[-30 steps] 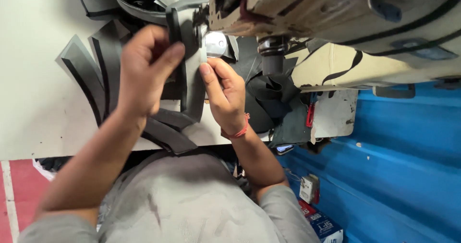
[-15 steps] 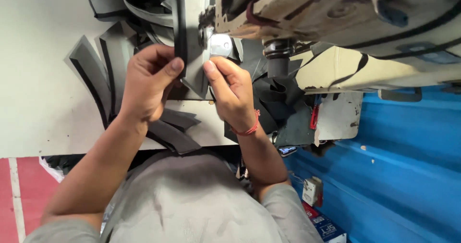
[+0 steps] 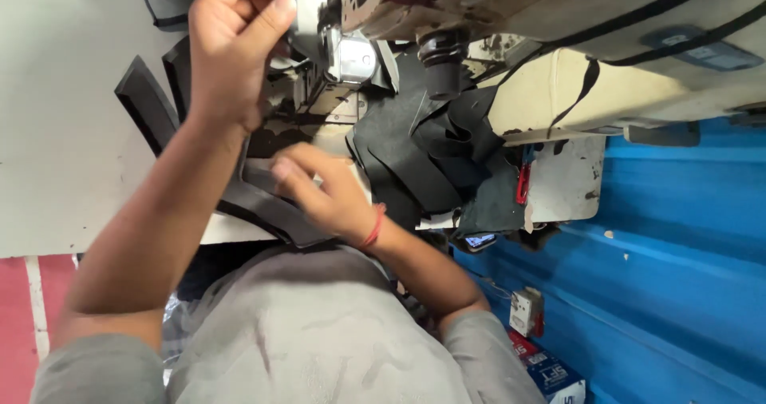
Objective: Stitching together shoe upper components using an industrial sewing machine.
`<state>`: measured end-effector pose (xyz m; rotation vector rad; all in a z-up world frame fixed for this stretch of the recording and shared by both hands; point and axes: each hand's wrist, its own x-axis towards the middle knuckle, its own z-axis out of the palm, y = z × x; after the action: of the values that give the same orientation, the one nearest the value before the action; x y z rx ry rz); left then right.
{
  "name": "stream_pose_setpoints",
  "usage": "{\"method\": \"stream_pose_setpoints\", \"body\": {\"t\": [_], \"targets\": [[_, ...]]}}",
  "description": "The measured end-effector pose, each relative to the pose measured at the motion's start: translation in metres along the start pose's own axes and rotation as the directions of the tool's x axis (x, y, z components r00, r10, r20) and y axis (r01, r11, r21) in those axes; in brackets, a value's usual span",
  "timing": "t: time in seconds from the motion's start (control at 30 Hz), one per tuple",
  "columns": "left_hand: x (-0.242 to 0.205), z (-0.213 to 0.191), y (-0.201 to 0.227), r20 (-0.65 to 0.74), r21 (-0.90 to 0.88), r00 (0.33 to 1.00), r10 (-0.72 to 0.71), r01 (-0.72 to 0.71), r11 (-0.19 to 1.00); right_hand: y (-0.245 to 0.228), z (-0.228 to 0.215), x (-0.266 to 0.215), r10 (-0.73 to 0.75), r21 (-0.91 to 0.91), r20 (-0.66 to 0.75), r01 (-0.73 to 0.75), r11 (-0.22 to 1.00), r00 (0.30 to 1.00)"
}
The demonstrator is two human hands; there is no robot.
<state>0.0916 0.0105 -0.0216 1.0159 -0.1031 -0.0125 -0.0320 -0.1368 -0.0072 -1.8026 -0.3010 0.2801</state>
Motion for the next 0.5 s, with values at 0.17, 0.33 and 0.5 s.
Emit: {"method": "stream_pose_setpoints", "body": {"t": [0.17,0.33,0.5], "targets": [[-0.040,0.003,0.011,0.047,0.153,0.987,-0.152,0.144,0.978,0.035,-0.013,-0.037,-0.111,-0.432,0.061,0.126,0.893,0.992],[-0.091,-0.007,-0.035,0.097,0.296,0.896,-0.434,0.390,0.872,0.019,-0.075,-0.024,-0.361,-0.823,-0.198,0.046,0.566,0.912],[-0.105,0.001,-0.036,0.241,0.216,0.838,-0.490,0.447,0.868,0.052,-0.107,-0.025,0.006,-0.298,-0.282,-0.094,0.950,0.959]]}}
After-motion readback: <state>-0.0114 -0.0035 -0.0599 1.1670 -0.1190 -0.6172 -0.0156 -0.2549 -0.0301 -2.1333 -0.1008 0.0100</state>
